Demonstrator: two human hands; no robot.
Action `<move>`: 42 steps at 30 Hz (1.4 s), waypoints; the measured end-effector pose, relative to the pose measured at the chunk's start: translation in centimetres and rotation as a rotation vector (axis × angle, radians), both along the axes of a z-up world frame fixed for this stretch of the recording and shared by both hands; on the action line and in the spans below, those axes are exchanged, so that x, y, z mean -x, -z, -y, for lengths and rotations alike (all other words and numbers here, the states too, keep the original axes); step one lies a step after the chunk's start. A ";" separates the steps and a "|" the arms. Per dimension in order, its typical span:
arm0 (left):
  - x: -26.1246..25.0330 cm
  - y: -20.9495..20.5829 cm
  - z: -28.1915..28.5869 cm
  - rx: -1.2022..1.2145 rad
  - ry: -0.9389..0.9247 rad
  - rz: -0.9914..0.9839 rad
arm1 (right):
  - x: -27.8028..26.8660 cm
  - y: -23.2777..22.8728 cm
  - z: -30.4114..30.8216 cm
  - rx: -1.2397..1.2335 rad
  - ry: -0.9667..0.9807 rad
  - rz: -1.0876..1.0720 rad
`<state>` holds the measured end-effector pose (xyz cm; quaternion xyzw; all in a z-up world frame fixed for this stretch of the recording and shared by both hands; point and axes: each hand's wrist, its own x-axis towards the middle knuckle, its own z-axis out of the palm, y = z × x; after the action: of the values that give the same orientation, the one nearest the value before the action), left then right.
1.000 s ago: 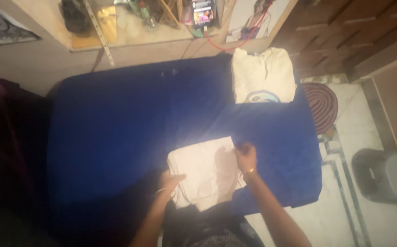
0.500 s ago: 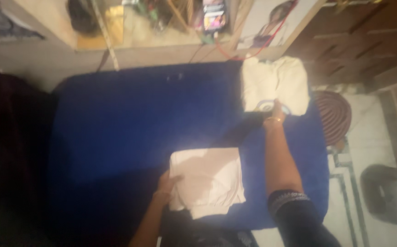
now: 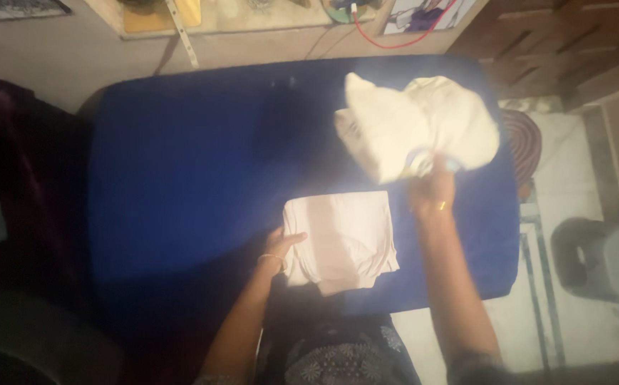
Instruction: The person takes a pair of light-colored pants and a black top from a bag, lays them flat on a surface, and folds them into a rectangular shape.
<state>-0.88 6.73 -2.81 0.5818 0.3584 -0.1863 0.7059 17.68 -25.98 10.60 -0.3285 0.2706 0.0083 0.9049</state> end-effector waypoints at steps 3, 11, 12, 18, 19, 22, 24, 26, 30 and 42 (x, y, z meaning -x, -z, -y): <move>0.7 0.2 0.1 0.005 -0.015 -0.048 | 10.9 0.1 -2.6 0.088 -0.061 -0.042; 2.1 -1.3 -0.8 0.611 -0.227 -0.096 | 28.8 12.7 -8.4 1.195 -0.722 -0.242; 2.0 -1.5 -0.6 0.504 -0.155 -0.069 | 29.0 12.0 -8.8 1.194 -0.713 -0.241; 1.4 -3.7 1.0 0.263 0.026 0.094 | 27.7 6.2 -11.4 0.176 -0.151 -0.561; 1.4 -3.8 1.5 0.171 0.022 0.124 | 27.9 5.9 -11.3 0.049 -0.179 -0.558; 0.9 -4.5 2.5 0.567 -0.009 -0.020 | 28.7 4.7 -11.1 -0.228 -0.189 -0.546; 0.6 -5.5 3.7 0.634 0.029 -0.075 | 28.7 3.5 -10.6 -0.286 -0.142 -0.490; -0.3 -6.9 5.0 0.696 0.053 -0.117 | 27.6 2.7 -9.9 -0.295 -0.042 -0.303; -3.8 -10.2 8.6 0.679 0.128 0.148 | 23.7 3.1 -6.7 -0.316 0.007 -0.111; -38.8 -4.2 21.2 0.736 0.201 0.240 | -11.4 15.4 11.1 -0.054 0.151 0.079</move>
<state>37.95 -14.43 1.43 0.3400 0.1240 -0.3010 0.8823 29.05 -37.06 -4.81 -0.2827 0.2587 -0.0656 0.9213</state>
